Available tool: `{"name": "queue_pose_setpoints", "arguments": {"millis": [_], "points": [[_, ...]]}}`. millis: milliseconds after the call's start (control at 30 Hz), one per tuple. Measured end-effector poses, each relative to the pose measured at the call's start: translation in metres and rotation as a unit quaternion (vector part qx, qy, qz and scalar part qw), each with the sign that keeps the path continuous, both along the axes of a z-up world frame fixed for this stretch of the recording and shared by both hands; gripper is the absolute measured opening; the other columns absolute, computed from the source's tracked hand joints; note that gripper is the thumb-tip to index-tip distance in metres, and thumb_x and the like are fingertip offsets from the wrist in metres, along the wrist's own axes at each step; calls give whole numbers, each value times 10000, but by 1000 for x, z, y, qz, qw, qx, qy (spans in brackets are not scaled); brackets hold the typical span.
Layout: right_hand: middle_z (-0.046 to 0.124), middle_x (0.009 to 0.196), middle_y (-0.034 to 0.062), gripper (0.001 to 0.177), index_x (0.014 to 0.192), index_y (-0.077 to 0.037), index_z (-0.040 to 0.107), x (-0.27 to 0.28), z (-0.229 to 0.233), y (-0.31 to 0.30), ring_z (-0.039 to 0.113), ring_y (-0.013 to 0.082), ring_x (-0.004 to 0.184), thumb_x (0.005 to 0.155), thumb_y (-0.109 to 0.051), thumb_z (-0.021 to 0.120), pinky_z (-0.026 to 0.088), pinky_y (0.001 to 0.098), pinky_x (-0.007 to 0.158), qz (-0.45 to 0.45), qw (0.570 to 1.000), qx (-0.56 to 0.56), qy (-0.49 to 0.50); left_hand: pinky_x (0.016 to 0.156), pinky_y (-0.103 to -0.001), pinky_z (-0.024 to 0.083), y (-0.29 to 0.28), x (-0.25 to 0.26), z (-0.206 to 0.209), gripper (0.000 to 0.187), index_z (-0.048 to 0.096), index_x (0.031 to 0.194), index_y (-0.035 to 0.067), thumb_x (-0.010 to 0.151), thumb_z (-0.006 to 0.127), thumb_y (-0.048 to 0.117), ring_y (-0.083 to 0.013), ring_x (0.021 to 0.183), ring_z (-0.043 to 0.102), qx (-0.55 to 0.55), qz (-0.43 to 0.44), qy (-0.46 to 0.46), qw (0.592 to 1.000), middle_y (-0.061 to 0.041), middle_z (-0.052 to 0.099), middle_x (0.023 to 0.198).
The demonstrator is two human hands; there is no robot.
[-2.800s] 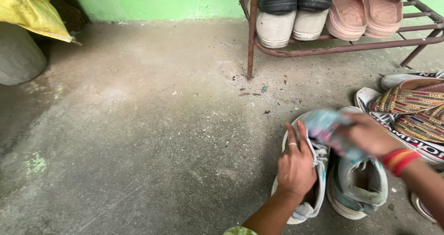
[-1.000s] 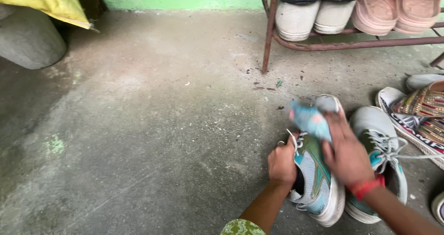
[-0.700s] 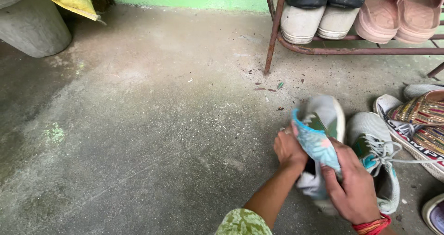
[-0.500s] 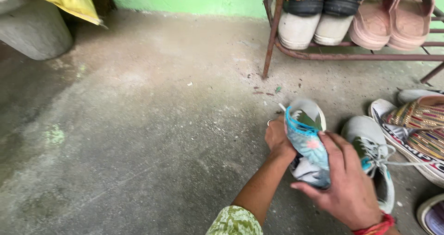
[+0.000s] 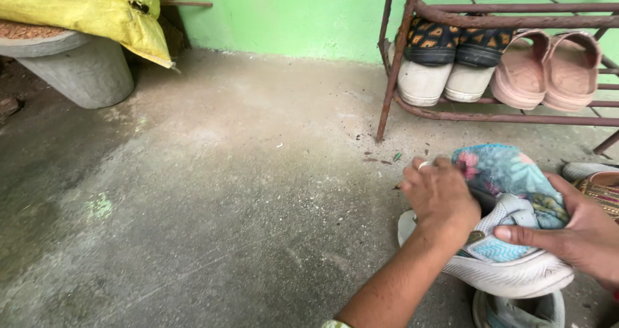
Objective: The person cleans several pairs of shoes using a cloth. They wipe the patterned slip-on shoes, white sneakers, and woven sandals, then place the cleaned shoes on a metal shoe rack.
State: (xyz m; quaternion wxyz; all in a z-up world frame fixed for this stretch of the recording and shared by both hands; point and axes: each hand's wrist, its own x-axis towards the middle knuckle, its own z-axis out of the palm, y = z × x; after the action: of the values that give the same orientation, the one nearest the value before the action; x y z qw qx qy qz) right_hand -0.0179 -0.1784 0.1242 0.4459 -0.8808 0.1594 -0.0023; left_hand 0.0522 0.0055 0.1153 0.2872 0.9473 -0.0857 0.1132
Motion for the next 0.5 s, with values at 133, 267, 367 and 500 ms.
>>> {"name": "queue_pose_setpoints", "arguments": {"millis": [133, 267, 367, 500], "points": [[798, 1047, 195, 755, 1409, -91, 619, 10, -30, -40, 786, 319, 869, 714, -117, 913, 625, 462, 782, -14, 999, 46, 7, 724, -510, 616, -9, -11, 10, 754, 766, 949, -16, 1113, 364, 601, -396, 847, 798, -173, -198, 239, 935, -246, 787, 916], [804, 1045, 157, 606, 1313, -15, 684, 10, -69, -80, 770, 226, 864, 743, -47, 885, 639, 384, 751, 86, 980, 111, -137, 737, -423, 592, -8, -13, -6, 817, 765, 883, 54, 921, 450, 807, -293, 794, 771, -162, -378, 66, 909, -168, 774, 859], [795, 991, 136, 546, 1207, -3, 697, 7, -66, -79, 758, 182, 843, 691, -40, 873, 636, 338, 744, 96, 980, 86, -152, 716, -402, 588, -5, -11, -17, 846, 760, 962, 124, 823, 432, 892, -266, 787, 750, -259, -441, -24, 859, -130, 774, 872], [828, 997, 146, 421, 1191, -12, 742, 5, -17, -51, 790, 240, 796, 786, -32, 855, 655, 347, 746, 5, 995, -70, -74, 700, -419, 606, -15, -3, -2, 777, 777, 788, 111, 836, 445, 812, -278, 745, 777, -194, -341, 125, 911, -141, 782, 760]]}}
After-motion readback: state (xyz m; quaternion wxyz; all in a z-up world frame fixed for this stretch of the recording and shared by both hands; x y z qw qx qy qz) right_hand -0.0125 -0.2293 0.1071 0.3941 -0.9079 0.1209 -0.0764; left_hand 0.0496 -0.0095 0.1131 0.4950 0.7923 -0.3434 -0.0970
